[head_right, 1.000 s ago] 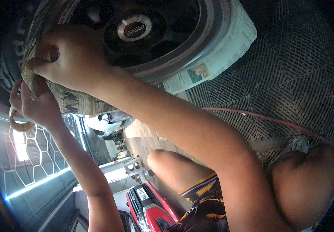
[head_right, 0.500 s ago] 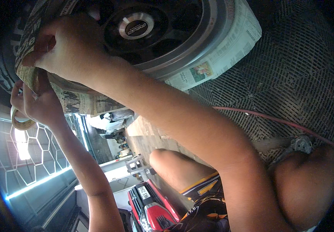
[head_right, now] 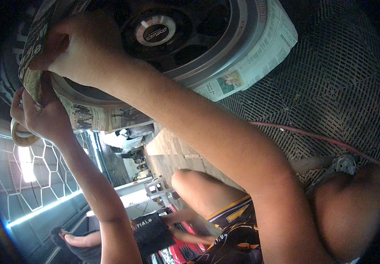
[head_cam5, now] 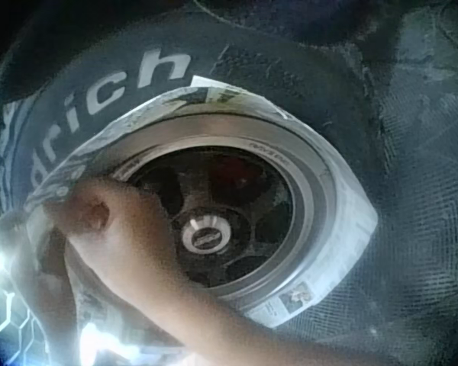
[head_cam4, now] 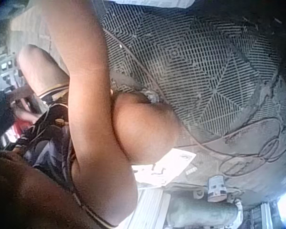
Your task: The person sits on the floor and applies strips of masking tape around the rim of a car tire. They repeatedly tear off pieces of tape and press them onto the rim edge, working around the circumference.
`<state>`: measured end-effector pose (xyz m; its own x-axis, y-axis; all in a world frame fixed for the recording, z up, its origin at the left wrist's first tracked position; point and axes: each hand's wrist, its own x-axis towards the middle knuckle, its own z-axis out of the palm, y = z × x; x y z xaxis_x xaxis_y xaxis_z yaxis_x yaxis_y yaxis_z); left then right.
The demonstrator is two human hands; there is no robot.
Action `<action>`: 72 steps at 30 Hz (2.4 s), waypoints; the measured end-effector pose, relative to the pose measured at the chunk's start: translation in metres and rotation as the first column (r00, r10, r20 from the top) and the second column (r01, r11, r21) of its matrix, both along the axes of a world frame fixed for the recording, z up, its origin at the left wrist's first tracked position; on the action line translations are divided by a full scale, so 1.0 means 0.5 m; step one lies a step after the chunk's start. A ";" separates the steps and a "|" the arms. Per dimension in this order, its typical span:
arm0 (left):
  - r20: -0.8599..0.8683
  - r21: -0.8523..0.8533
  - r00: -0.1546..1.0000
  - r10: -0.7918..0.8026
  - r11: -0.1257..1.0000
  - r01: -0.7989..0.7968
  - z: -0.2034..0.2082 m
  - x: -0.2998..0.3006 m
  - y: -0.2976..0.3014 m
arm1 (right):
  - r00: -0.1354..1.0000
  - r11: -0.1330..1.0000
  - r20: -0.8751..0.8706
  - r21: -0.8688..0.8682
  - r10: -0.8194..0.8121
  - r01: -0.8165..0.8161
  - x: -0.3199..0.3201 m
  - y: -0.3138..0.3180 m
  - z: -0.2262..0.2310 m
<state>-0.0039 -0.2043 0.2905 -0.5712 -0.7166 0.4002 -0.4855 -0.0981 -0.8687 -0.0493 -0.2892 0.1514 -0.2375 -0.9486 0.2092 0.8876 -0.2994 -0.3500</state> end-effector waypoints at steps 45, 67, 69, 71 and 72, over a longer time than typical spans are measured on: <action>0.152 0.122 0.988 -0.016 0.992 -0.003 0.026 0.004 -0.006 | 0.995 0.997 -0.078 -0.051 -0.062 0.058 -0.005 0.003 -0.011; -0.530 0.145 0.798 0.287 0.958 -0.248 -0.084 -0.137 0.278 | 0.982 0.991 -0.187 -0.135 -0.024 -0.002 -0.008 0.020 -0.009; -0.634 0.227 0.690 0.350 0.937 -0.267 -0.097 -0.141 0.288 | 0.966 0.992 -0.259 -0.120 0.015 -0.047 0.016 0.034 -0.009; -0.696 0.299 0.603 0.390 0.921 -0.250 -0.115 -0.149 0.291 | 0.959 0.976 -0.269 -0.171 0.085 -0.134 0.016 0.057 -0.025; -0.720 0.342 0.557 0.414 0.910 -0.236 -0.123 -0.150 0.292 | 0.958 0.972 -0.273 -0.191 0.084 -0.140 0.020 0.065 -0.026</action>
<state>-0.0791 -0.0581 0.2291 0.1693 -0.8970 0.4082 -0.9392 -0.2724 -0.2091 -0.0392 -0.2567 0.1382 -0.0432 -0.8956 0.4428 0.8053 -0.2935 -0.5152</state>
